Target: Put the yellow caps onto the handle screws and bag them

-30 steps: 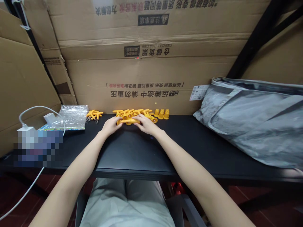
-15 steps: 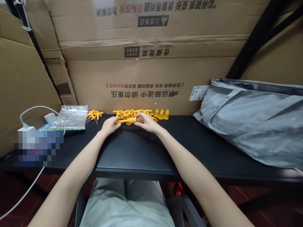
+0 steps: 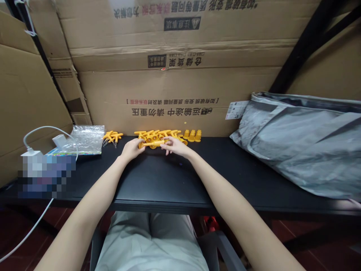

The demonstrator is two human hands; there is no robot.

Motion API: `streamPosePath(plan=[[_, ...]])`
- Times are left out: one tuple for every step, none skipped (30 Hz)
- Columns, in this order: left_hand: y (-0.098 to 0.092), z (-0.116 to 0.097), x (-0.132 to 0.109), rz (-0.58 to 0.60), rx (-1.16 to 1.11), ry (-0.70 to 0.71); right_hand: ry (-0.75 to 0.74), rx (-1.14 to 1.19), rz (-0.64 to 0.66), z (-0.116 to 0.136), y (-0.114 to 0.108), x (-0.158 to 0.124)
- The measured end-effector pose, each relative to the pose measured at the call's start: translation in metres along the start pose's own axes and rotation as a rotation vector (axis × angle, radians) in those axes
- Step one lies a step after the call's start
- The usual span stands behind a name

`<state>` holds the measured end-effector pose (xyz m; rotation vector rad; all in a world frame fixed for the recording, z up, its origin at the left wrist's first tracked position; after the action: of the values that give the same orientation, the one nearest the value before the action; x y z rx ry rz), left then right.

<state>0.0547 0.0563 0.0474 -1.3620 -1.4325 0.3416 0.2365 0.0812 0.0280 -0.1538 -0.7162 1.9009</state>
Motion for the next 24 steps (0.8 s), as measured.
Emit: streamPosePath(plan=[[0.0,0.0,0.0,-0.002,-0.001,0.002,-0.021,0.019,0.001,0.002,-0.001,0.0],[-0.001,-0.001,0.0,-0.006,-0.002,0.008,-0.035,0.031,0.006,0.003,-0.001,-0.001],[-0.002,-0.002,0.0,-0.012,-0.005,0.016,-0.043,0.038,0.014,0.004,-0.001,-0.001],[-0.002,-0.003,-0.001,-0.019,-0.006,0.026,-0.044,0.04,0.022,0.005,0.0,-0.002],[-0.003,-0.004,-0.001,-0.026,-0.005,0.037,-0.043,0.041,0.029,0.005,0.0,-0.003],[-0.004,-0.005,-0.001,-0.034,-0.002,0.047,-0.04,0.04,0.034,0.006,0.001,-0.003],[-0.004,-0.005,-0.001,-0.041,0.004,0.056,-0.035,0.04,0.035,0.006,0.002,-0.004],[-0.005,-0.006,-0.001,-0.049,0.011,0.065,-0.029,0.039,0.034,0.007,0.002,-0.005],[-0.005,-0.006,-0.001,-0.057,0.016,0.076,-0.025,0.038,0.031,0.007,0.002,-0.005],[-0.006,-0.006,-0.001,-0.066,0.019,0.089,-0.022,0.036,0.028,0.008,0.003,-0.005],[-0.006,-0.007,-0.001,-0.076,0.02,0.103,-0.022,0.032,0.025,0.008,0.003,-0.005],[-0.007,-0.008,-0.001,-0.087,0.017,0.116,-0.025,0.026,0.022,0.009,0.003,-0.005],[-0.007,-0.008,-0.001,-0.096,0.013,0.129,-0.029,0.019,0.02,0.01,0.003,-0.005],[-0.007,-0.009,-0.001,-0.103,0.008,0.141,-0.034,0.011,0.017,0.01,0.003,-0.006],[-0.008,-0.009,-0.001,-0.109,0.004,0.15,-0.038,0.003,0.013,0.011,0.002,-0.006],[-0.008,-0.009,-0.001,-0.112,0.0,0.157,-0.042,-0.004,0.011,0.012,0.002,-0.006],[-0.008,-0.01,-0.001,-0.113,-0.003,0.162,-0.045,-0.012,0.008,0.013,0.002,-0.006],[-0.007,-0.01,-0.002,-0.111,-0.005,0.164,-0.047,-0.018,0.005,0.014,0.002,-0.007],[-0.007,-0.01,-0.002,-0.108,-0.007,0.163,-0.048,-0.024,0.002,0.014,0.003,-0.007],[-0.007,-0.01,-0.002,-0.105,-0.007,0.16,-0.047,-0.03,-0.003,0.015,0.003,-0.007],[-0.007,-0.009,-0.002,-0.101,-0.008,0.155,-0.046,-0.035,-0.011,0.016,0.003,-0.007],[-0.007,-0.009,-0.002,-0.098,-0.009,0.149,-0.043,-0.039,-0.023,0.017,0.002,-0.007],[-0.007,-0.009,-0.002,-0.096,-0.011,0.145,-0.039,-0.044,-0.039,0.017,0.001,-0.007],[-0.008,-0.009,-0.002,-0.096,-0.013,0.14,-0.035,-0.047,-0.055,0.018,0.0,-0.007]])
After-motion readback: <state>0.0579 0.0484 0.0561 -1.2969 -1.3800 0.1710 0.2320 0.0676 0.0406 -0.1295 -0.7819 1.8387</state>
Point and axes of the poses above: each hand's wrist, its own x-axis towards the middle knuckle, its own y-axis out of the palm, z = x × y, the point moved 9 cm from there along x, towards the middle knuckle, and after that the axes turned 10 degrees about -x, right-handed, at the moved point
